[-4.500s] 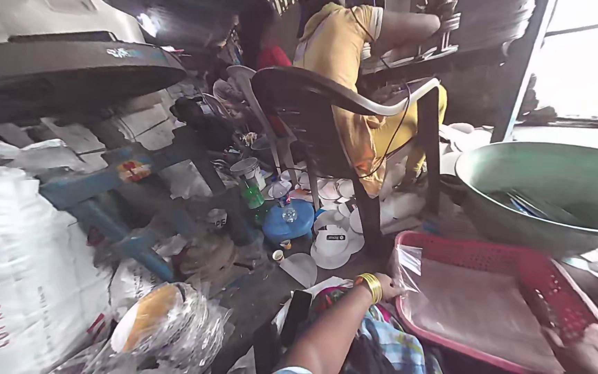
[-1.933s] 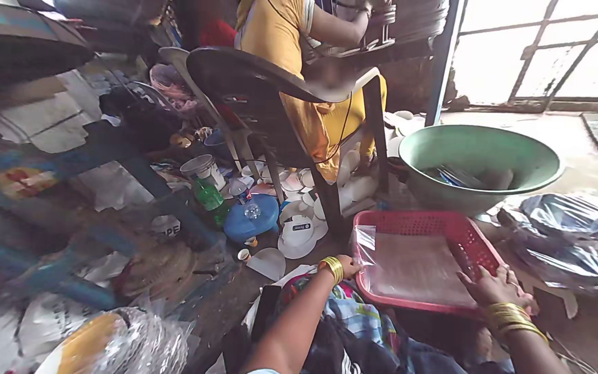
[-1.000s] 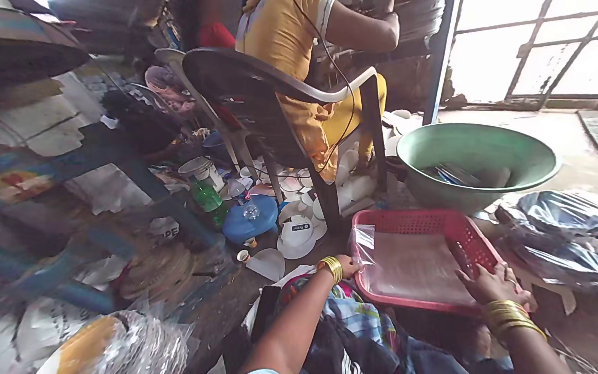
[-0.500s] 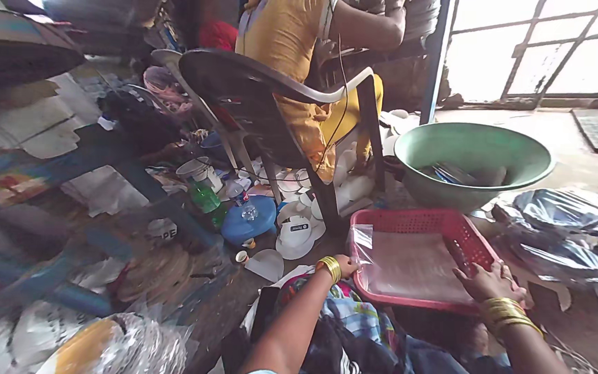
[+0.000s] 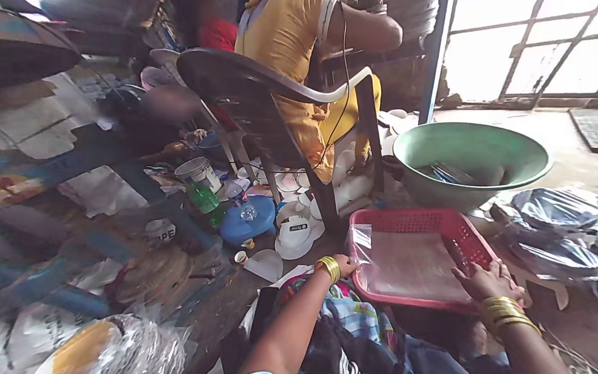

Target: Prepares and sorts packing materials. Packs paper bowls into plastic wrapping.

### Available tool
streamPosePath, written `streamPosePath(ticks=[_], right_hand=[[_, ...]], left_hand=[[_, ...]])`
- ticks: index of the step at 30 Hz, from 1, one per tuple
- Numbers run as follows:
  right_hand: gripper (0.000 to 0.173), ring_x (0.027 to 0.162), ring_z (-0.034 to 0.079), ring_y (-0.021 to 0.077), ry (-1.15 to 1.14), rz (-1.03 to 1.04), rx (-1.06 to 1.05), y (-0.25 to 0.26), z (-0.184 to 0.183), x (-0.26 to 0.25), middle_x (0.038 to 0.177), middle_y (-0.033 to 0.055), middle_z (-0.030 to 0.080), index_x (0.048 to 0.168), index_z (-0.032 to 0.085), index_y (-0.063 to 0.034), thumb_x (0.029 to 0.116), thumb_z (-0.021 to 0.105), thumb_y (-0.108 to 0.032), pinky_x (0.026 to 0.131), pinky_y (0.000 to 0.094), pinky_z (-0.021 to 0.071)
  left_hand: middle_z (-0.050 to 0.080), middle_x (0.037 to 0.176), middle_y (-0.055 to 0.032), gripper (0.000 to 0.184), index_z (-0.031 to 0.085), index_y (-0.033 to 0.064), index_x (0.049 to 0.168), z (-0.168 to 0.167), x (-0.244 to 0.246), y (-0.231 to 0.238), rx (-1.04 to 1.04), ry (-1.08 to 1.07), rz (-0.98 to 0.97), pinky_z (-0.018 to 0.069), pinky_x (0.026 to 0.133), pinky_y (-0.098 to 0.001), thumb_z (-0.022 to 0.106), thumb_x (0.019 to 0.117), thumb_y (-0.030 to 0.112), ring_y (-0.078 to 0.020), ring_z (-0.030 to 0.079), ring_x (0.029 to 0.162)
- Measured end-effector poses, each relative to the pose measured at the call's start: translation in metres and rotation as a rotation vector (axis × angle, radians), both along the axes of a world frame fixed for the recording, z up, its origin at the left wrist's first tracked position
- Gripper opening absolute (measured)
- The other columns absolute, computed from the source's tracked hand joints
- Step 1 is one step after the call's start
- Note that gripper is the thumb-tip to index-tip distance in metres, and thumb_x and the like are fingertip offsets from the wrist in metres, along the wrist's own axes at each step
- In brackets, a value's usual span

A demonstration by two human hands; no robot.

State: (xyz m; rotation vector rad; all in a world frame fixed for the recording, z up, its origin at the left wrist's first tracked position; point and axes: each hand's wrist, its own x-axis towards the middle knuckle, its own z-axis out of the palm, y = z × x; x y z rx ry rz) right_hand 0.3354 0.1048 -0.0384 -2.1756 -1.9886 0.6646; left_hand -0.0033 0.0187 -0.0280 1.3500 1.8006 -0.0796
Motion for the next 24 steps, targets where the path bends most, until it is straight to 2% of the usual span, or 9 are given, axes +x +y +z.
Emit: streamPosePath(ticks=[24], right_hand=[[0.066, 0.157, 0.01, 0.0469, -0.002, -0.007, -0.012, 0.003, -0.0025, 0.0003, 0.168, 0.028, 0.015, 0.147, 0.055, -0.0068, 0.0977, 0.066, -0.049, 0.116, 0.0767, 0.009]], left_hand=[[0.063, 0.13, -0.0299, 0.058, 0.059, -0.0097, 0.132, -0.0019, -0.0013, 0.0011, 0.013, 0.014, -0.028, 0.0414, 0.111, -0.0554, 0.037, 0.1118, 0.04, -0.0401, 0.06, 0.125]])
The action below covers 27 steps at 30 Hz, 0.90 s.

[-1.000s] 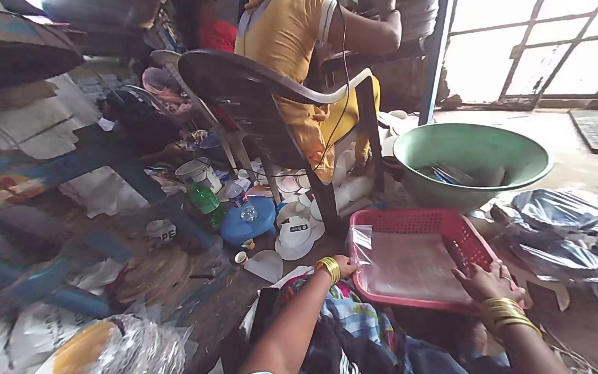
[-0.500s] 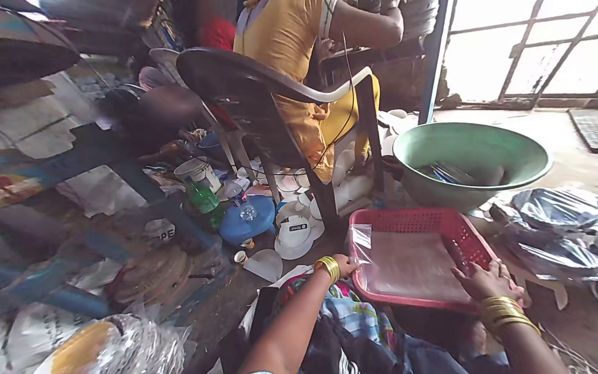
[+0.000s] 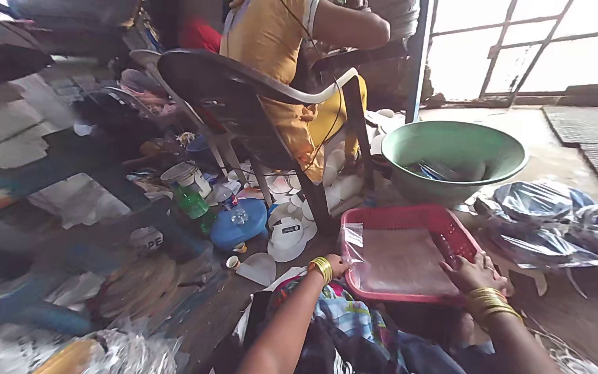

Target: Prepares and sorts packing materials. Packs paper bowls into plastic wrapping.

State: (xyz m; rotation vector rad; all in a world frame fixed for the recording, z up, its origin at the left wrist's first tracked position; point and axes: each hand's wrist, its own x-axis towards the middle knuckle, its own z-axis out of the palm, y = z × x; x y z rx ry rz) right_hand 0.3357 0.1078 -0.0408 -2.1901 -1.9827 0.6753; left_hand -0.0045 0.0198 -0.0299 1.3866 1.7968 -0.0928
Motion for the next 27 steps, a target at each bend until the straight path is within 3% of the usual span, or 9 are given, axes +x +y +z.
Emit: streamPosePath(ticks=[7, 27], right_hand=[[0.066, 0.157, 0.01, 0.0463, -0.008, -0.004, -0.001, -0.0006, 0.0018, -0.0016, 0.168, 0.0277, 0.016, 0.146, 0.055, -0.0072, 0.0975, 0.065, -0.05, 0.116, 0.0764, 0.0108], [0.066, 0.157, 0.01, 0.0467, -0.027, 0.001, -0.002, 0.0001, 0.0004, -0.0016, 0.168, 0.0279, 0.015, 0.147, 0.055, -0.0072, 0.0978, 0.065, -0.05, 0.116, 0.0765, 0.0104]], left_hand=[[0.061, 0.134, -0.0302, 0.058, 0.058, -0.0096, 0.134, 0.0013, 0.0002, 0.0012, -0.015, 0.014, -0.019, 0.0385, 0.113, -0.0564, 0.036, 0.1122, 0.039, -0.0407, 0.057, 0.13], [0.062, 0.132, -0.0311, 0.058, 0.059, -0.0102, 0.132, -0.0019, -0.0005, -0.0011, 0.018, -0.03, 0.026, 0.0412, 0.111, -0.0561, 0.04, 0.1113, 0.04, -0.0409, 0.06, 0.125]])
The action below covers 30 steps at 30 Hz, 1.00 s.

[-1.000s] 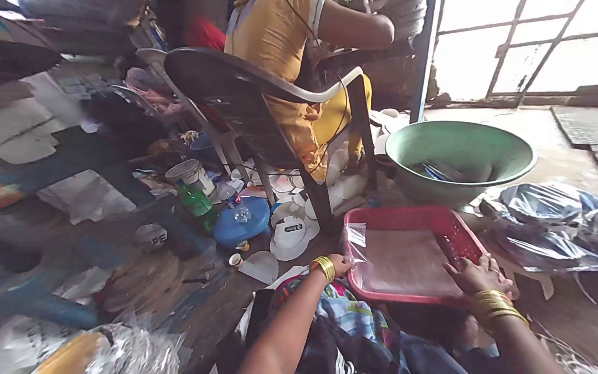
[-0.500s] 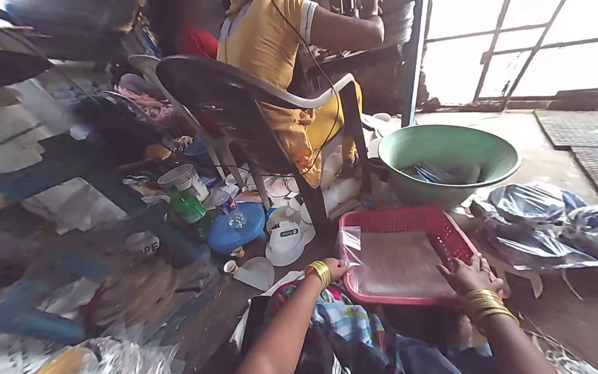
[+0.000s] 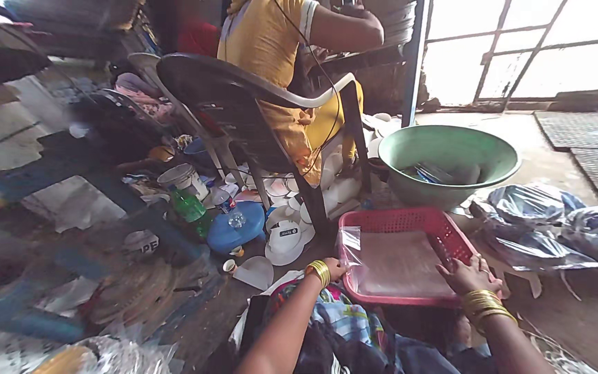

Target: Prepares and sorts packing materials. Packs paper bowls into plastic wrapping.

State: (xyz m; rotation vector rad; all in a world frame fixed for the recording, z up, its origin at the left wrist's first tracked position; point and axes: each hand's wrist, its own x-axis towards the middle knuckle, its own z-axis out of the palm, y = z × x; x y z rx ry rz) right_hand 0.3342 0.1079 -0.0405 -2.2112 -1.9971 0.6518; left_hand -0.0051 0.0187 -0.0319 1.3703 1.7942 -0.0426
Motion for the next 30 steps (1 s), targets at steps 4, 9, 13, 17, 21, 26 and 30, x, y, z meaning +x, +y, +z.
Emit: streamPosePath(ticks=[4, 9, 13, 17, 21, 26, 30], right_hand=[[0.065, 0.157, 0.01, 0.0466, 0.001, 0.003, -0.004, 0.0001, 0.0001, -0.0001, 0.168, 0.0281, 0.015, 0.147, 0.055, -0.0072, 0.0981, 0.065, -0.05, 0.116, 0.0764, 0.0099], [0.065, 0.157, 0.01, 0.0465, 0.01, 0.003, 0.004, -0.0004, -0.0002, -0.0001, 0.168, 0.0282, 0.015, 0.147, 0.055, -0.0072, 0.0983, 0.065, -0.049, 0.116, 0.0765, 0.0101], [0.065, 0.157, 0.009, 0.0464, 0.015, -0.003, 0.006, -0.0007, -0.0006, -0.0002, 0.168, 0.0285, 0.014, 0.147, 0.055, -0.0072, 0.098, 0.065, -0.05, 0.116, 0.0765, 0.0091], [0.066, 0.157, 0.01, 0.0472, 0.012, 0.001, 0.01, -0.0012, 0.0008, -0.0005, 0.168, 0.0291, 0.014, 0.146, 0.055, -0.0064, 0.0979, 0.065, -0.05, 0.116, 0.0766, 0.0099], [0.065, 0.157, 0.01, 0.0468, 0.002, -0.001, 0.015, -0.0013, -0.0007, -0.0001, 0.168, 0.0286, 0.015, 0.146, 0.056, -0.0069, 0.0976, 0.066, -0.05, 0.116, 0.0758, 0.0117], [0.064, 0.157, 0.009, 0.0471, 0.008, 0.001, 0.004, 0.0006, -0.0016, -0.0004, 0.168, 0.0283, 0.015, 0.146, 0.056, -0.0068, 0.0982, 0.065, -0.049, 0.116, 0.0767, 0.0103], [0.065, 0.157, 0.009, 0.047, 0.013, 0.001, 0.006, 0.0002, -0.0019, -0.0001, 0.168, 0.0283, 0.015, 0.146, 0.056, -0.0063, 0.0981, 0.065, -0.049, 0.116, 0.0765, 0.0103]], left_hand=[[0.061, 0.132, -0.0315, 0.058, 0.058, -0.0103, 0.133, 0.0, -0.0004, 0.0002, -0.002, 0.011, -0.018, 0.0401, 0.112, -0.0567, 0.039, 0.1116, 0.04, -0.0414, 0.059, 0.128], [0.062, 0.132, -0.031, 0.058, 0.059, -0.0094, 0.134, -0.0009, -0.0015, 0.0011, -0.001, 0.018, -0.027, 0.0407, 0.112, -0.0567, 0.038, 0.1115, 0.041, -0.0414, 0.059, 0.127], [0.061, 0.133, -0.0309, 0.059, 0.058, -0.0092, 0.135, -0.0024, -0.0014, 0.0012, -0.008, 0.008, -0.013, 0.0405, 0.112, -0.0565, 0.038, 0.1116, 0.042, -0.0409, 0.059, 0.127], [0.061, 0.133, -0.0308, 0.059, 0.058, -0.0093, 0.135, -0.0004, -0.0011, 0.0017, -0.016, 0.009, -0.015, 0.0402, 0.112, -0.0565, 0.038, 0.1116, 0.042, -0.0412, 0.059, 0.128], [0.061, 0.133, -0.0305, 0.059, 0.058, -0.0094, 0.135, -0.0014, -0.0013, 0.0018, -0.017, 0.013, -0.021, 0.0404, 0.112, -0.0562, 0.037, 0.1117, 0.041, -0.0411, 0.059, 0.127], [0.062, 0.133, -0.0309, 0.061, 0.058, -0.0106, 0.134, -0.0016, -0.002, 0.0032, -0.021, 0.017, -0.024, 0.0404, 0.112, -0.056, 0.038, 0.1115, 0.042, -0.0408, 0.06, 0.127], [0.063, 0.131, -0.0305, 0.06, 0.058, -0.0103, 0.134, -0.0023, -0.0012, 0.0029, -0.021, 0.017, -0.019, 0.0409, 0.111, -0.0556, 0.037, 0.1117, 0.042, -0.0407, 0.061, 0.125]])
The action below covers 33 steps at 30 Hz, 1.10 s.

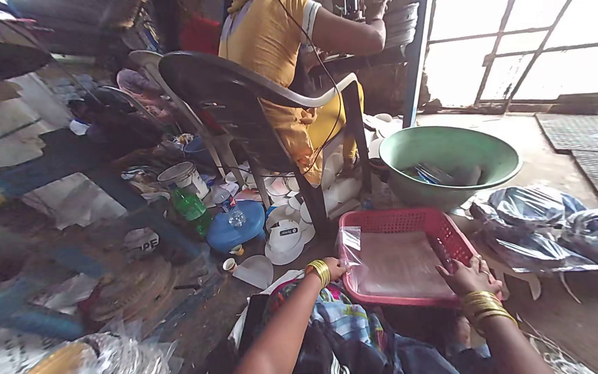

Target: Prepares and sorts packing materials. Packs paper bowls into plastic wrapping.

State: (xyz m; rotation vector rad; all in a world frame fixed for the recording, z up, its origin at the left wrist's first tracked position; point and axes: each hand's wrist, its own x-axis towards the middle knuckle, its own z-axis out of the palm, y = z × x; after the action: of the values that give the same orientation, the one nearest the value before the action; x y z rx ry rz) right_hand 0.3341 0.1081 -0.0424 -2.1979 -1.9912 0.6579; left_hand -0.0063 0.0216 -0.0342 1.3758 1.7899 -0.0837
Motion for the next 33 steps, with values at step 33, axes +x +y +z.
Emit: streamPosePath(ticks=[33], right_hand=[[0.065, 0.156, 0.01, 0.0488, -0.002, 0.006, 0.02, 0.0015, -0.0045, 0.0028, 0.168, 0.0291, 0.016, 0.145, 0.057, -0.0079, 0.0965, 0.067, -0.05, 0.116, 0.0777, 0.0111]], left_hand=[[0.062, 0.132, -0.0307, 0.059, 0.058, -0.0089, 0.134, 0.0021, 0.0017, -0.001, 0.003, -0.017, 0.015, 0.0422, 0.11, -0.0564, 0.038, 0.1114, 0.042, -0.041, 0.061, 0.125]])
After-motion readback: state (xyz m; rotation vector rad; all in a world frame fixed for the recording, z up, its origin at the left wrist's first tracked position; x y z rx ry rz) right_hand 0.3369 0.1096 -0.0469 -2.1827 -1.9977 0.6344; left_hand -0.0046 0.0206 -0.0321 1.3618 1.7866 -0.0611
